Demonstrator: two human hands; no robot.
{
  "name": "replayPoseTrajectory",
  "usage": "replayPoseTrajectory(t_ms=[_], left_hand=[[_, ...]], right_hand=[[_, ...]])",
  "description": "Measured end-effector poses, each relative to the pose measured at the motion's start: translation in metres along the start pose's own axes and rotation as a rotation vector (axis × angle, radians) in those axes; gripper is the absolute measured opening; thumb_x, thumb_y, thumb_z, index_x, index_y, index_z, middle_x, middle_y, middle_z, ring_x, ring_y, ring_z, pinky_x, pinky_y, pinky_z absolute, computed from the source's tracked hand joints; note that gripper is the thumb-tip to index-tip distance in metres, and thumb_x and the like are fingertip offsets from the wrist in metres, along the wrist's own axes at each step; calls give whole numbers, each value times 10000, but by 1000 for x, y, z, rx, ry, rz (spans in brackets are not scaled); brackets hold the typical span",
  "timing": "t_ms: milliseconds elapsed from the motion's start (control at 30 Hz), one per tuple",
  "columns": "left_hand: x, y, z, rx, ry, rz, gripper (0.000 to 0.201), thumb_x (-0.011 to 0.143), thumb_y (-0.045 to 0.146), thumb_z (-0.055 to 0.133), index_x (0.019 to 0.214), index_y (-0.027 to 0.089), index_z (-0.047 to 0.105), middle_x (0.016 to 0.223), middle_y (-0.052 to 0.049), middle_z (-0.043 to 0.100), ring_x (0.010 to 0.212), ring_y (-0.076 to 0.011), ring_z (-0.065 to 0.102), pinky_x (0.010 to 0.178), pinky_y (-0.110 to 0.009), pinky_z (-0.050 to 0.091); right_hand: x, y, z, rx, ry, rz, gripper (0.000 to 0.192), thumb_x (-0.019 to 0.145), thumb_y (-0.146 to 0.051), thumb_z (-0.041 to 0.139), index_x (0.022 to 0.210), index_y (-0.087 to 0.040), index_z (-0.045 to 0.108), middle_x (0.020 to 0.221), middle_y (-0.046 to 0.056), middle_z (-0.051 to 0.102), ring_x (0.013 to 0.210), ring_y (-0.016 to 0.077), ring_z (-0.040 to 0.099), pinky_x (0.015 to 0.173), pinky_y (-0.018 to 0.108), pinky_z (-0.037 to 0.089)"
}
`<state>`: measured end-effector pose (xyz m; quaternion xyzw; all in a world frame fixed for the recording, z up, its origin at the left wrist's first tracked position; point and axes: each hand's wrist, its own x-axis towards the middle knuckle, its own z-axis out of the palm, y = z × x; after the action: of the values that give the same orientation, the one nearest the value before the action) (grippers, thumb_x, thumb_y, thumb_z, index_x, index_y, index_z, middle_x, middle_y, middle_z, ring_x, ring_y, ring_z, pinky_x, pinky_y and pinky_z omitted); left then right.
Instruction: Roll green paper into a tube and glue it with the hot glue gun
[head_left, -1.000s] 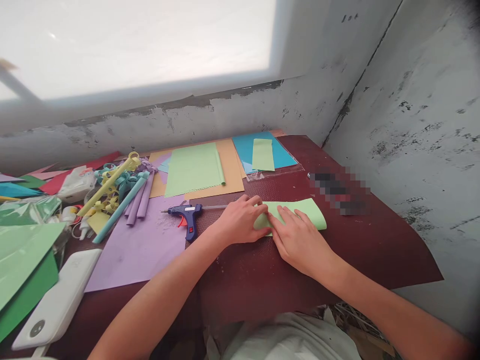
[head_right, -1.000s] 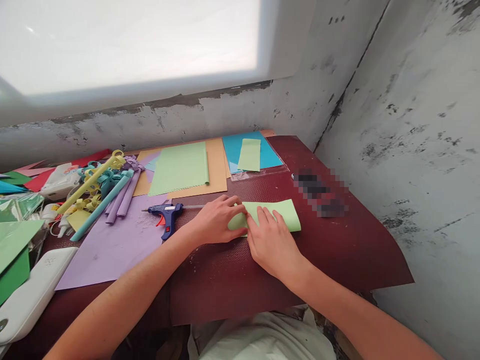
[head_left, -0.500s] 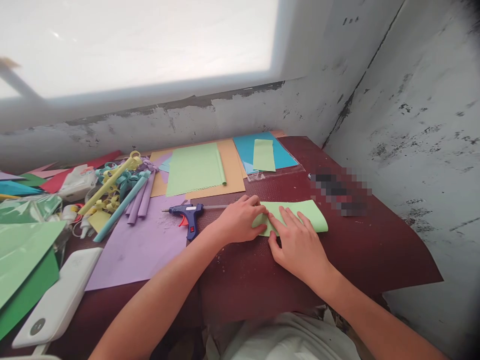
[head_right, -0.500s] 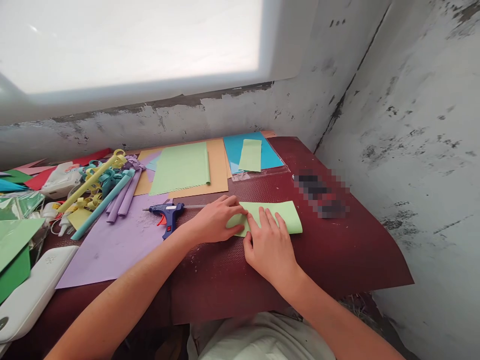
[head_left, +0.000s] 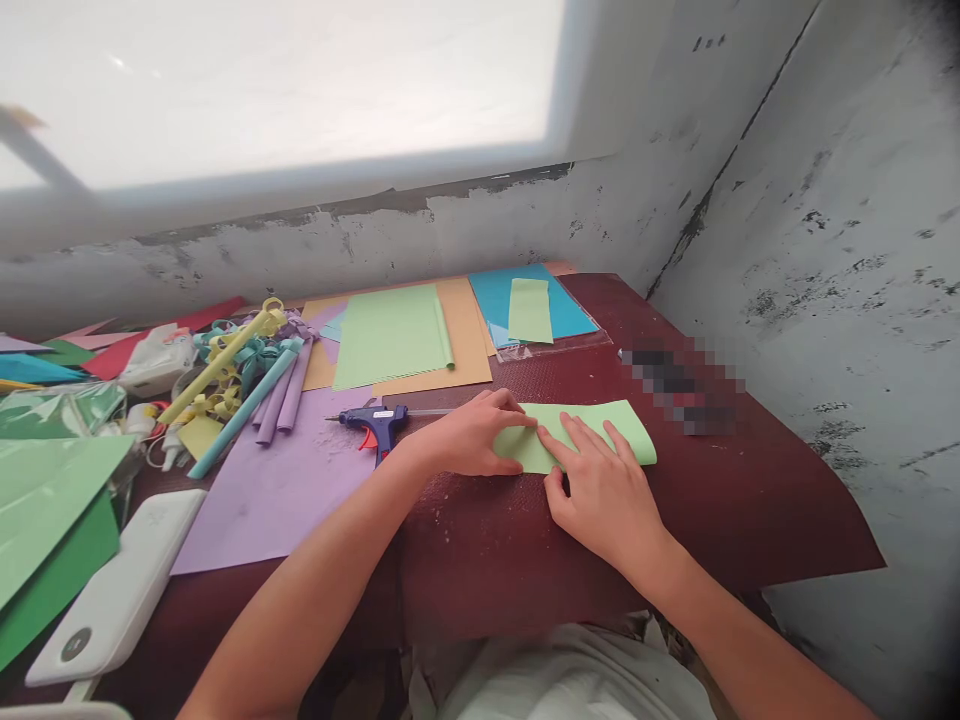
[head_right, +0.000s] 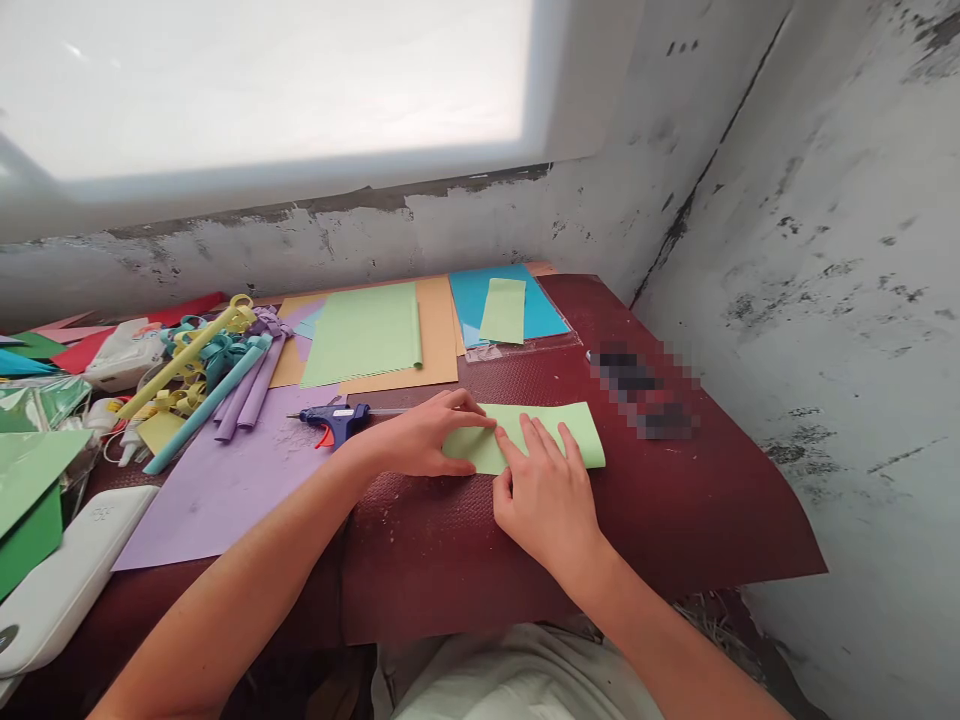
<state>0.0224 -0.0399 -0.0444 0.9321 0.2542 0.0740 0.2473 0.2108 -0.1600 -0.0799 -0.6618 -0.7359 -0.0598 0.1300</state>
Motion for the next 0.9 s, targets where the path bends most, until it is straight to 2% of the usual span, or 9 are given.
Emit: replayPoseTrajectory(t_ms=[133,300,467,700,900], left_hand=[[0,2,1,-10,7,-13,575,796,370,786,1345,250,665,1251,-103,596,1173,-272,596,1046,-417,502],[5,15,9,89,62,-74,471,854,479,723,1229,197,678,1130,-112,566,1089,-286,568,1008,-450,498],[7,16,11,96,50,-79,481,822,451,761,1220,203,656,1152,-114,546,1098,-293,555,1005,-455,498],[4,7,4,-21,10,-81,566,780,401,816,1294,227,655,1184,-101,547,1154,-288,565,1024,-448,502],[4,-1,-1,-92,-52,-75,651,773,431,817,1373,246,648,1276,-113,554,1212,-300,559,1066,-450,478]], right_hand=[[1,1,-1,1,23,-11,513,904,-168,495,1378,-206,688,1469,163,627,1344,264,609,1249,538,308],[3,-1,-1,1,25,-14,512,898,-161,492,1366,-188,698,1425,172,651,1294,274,640,1263,547,277],[5,-2,-2,12,21,10,517,891,-141,494,1359,-198,707,1421,164,656,1286,276,644,1263,552,280],[6,2,-7,35,-55,38,556,884,-117,476,1382,-220,698,1450,152,640,1340,248,608,1286,549,236],[9,12,-17,57,-176,34,639,849,-74,464,1426,-268,661,1506,116,597,1390,255,566,1273,570,255]])
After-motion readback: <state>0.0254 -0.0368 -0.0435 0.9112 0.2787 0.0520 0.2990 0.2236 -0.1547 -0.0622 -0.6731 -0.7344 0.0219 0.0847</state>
